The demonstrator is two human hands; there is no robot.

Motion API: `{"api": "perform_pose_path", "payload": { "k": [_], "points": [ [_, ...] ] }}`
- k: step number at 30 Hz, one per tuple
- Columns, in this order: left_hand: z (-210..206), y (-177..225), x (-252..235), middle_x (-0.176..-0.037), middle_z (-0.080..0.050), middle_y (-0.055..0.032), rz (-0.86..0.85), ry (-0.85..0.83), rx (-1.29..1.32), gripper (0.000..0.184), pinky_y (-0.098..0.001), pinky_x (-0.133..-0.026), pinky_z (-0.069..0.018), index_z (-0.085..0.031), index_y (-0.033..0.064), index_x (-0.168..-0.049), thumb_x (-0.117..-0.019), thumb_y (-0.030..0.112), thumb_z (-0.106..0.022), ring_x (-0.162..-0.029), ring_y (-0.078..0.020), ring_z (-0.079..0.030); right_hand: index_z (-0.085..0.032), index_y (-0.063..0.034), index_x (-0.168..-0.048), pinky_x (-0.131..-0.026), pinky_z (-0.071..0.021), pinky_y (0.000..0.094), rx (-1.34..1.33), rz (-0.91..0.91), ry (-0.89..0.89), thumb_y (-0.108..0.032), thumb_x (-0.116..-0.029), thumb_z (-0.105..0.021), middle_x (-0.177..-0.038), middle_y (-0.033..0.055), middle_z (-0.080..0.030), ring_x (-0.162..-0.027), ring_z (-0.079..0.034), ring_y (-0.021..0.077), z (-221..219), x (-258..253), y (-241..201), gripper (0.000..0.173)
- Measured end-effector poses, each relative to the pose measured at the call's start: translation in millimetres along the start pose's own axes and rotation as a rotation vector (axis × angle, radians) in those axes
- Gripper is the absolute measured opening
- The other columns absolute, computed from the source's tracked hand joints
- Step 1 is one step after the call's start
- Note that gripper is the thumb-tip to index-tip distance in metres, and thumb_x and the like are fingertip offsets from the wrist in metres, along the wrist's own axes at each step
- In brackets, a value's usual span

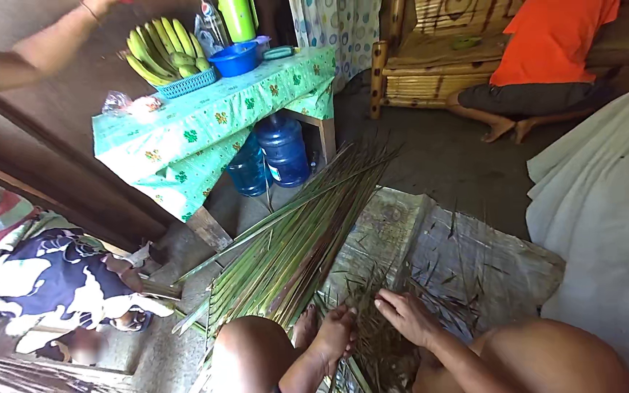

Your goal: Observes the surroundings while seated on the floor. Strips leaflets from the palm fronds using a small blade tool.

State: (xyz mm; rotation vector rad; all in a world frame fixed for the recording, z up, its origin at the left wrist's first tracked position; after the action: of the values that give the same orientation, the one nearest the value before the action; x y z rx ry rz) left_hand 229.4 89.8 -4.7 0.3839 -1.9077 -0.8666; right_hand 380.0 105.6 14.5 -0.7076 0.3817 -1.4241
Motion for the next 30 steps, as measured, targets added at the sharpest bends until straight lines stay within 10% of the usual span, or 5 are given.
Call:
{"api": "perform_pose_path", "payload": {
  "k": [12, 24, 30],
  "points": [
    [-0.9, -2.5, -0.2, -0.060, -0.039, 0.0067, 0.003, 0.008, -0.002, 0.019, -0.0158, -0.040, -0.0315, -0.049, 0.0107, -0.110, -0.1133, 0.020, -0.033, -0.043, -0.0014, -0.035, -0.067, -0.0005, -0.090, -0.059, -0.0490, 0.0510, -0.063, 0.227, 0.013, -0.033, -0.1019, -0.043, -0.068, 0.0154, -0.061, -0.065, -0.065, 0.0318, -20.4, 22.5, -38.5, 0.042],
    [-12.0, -2.3, 8.3, -0.060, -0.040, 0.0069, 0.003, -0.055, -0.018, 0.023, -0.0152, -0.040, -0.0321, -0.051, 0.0088, -0.107, -0.1135, 0.024, -0.035, -0.042, -0.0011, -0.035, -0.068, 0.0038, -0.109, -0.078, -0.0509, 0.0607, -0.035, -0.135, 0.147, -0.029, -0.1078, -0.040, -0.086, 0.0231, -0.068, -0.084, -0.068, 0.0409, 27.9, -3.0, 30.5, 0.043],
    [-6.7, 0.7, 3.4, -0.064, -0.044, 0.0048, -0.022, -0.015, -0.029, 0.024, -0.0160, -0.043, -0.0380, -0.051, 0.0087, -0.109, -0.1138, 0.024, -0.034, -0.045, -0.0026, -0.041, -0.060, -0.0022, -0.126, -0.045, -0.0459, 0.0259, -0.761, -0.197, -0.051, -0.024, -0.1019, -0.031, -0.065, -0.0033, -0.054, -0.048, -0.050, 0.0082, -10.7, 14.6, 6.4, 0.044]
  ]
}}
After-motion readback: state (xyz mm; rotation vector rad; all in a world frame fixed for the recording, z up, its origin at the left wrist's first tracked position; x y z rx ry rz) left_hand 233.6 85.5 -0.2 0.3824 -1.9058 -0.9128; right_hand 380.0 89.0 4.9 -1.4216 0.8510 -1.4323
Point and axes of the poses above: each hand's wrist, its own x-axis away from the middle knuckle, its own z-axis out of the back of the hand, y = z × x, the point moved 10 cm from there along -x, towards the middle knuckle
